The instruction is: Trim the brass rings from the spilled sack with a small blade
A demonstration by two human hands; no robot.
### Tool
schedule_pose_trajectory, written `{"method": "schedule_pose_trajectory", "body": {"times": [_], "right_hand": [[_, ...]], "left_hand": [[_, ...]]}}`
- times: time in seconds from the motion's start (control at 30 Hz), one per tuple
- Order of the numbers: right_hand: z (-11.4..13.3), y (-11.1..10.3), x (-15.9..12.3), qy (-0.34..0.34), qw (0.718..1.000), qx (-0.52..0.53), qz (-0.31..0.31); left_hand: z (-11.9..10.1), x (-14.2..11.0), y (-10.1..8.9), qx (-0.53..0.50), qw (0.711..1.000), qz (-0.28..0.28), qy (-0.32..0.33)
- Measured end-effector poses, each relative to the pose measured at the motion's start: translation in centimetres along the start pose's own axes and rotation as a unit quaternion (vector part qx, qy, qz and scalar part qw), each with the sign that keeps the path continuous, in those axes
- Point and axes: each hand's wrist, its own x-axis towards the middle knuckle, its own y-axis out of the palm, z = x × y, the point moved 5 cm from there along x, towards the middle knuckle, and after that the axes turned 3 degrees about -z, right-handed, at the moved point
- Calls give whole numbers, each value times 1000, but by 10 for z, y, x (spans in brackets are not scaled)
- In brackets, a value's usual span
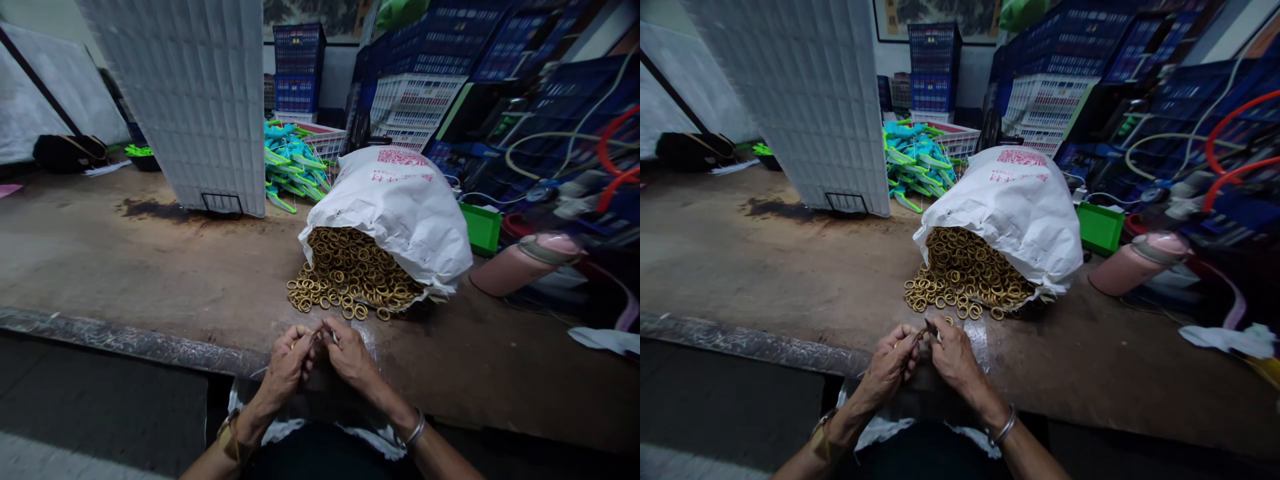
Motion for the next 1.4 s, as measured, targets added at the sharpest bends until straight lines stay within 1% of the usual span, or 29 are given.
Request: {"method": "schedule_pose_trajectory", "body": {"times": [0.1,0.2,0.33,0.43,0.57,0.67,0.77,0.93,1.07,1.13,1.2,1.33,1.4], "right_hand": [[4,3,-6,-27,995,-93,35],[7,5,-7,-39,989,-132,50],[-1,5,-5,-16,984,-170,60],[-14,-1,0,13,980,-195,32],[-27,-15,8,48,982,-179,-33],[-32,-20,12,54,982,-172,-56],[-34,-17,11,44,982,-178,-41],[-32,-12,5,48,975,-218,-18],[-32,-11,7,59,973,-222,-16],[-35,-11,8,63,973,-219,-22],[-37,-11,8,59,974,-214,-31],[-39,-14,7,53,978,-193,-61],[-35,-16,7,35,982,-171,-79]], "left_hand": [[-2,0,1,3,1000,-16,6],[-4,0,1,23,999,-26,19],[-9,-6,1,47,997,-31,46],[-9,-11,3,13,1000,-6,20],[-7,-8,2,-116,993,23,-23],[-2,-3,-3,-172,984,22,-44],[3,0,-9,-178,983,13,-49],[4,0,-13,-195,979,24,-47],[6,0,-13,-227,970,54,-68],[7,1,-13,-245,964,68,-80],[8,0,-14,-251,961,67,-90],[7,2,-16,-215,971,31,-98],[4,4,-13,-191,977,28,-94]]}}
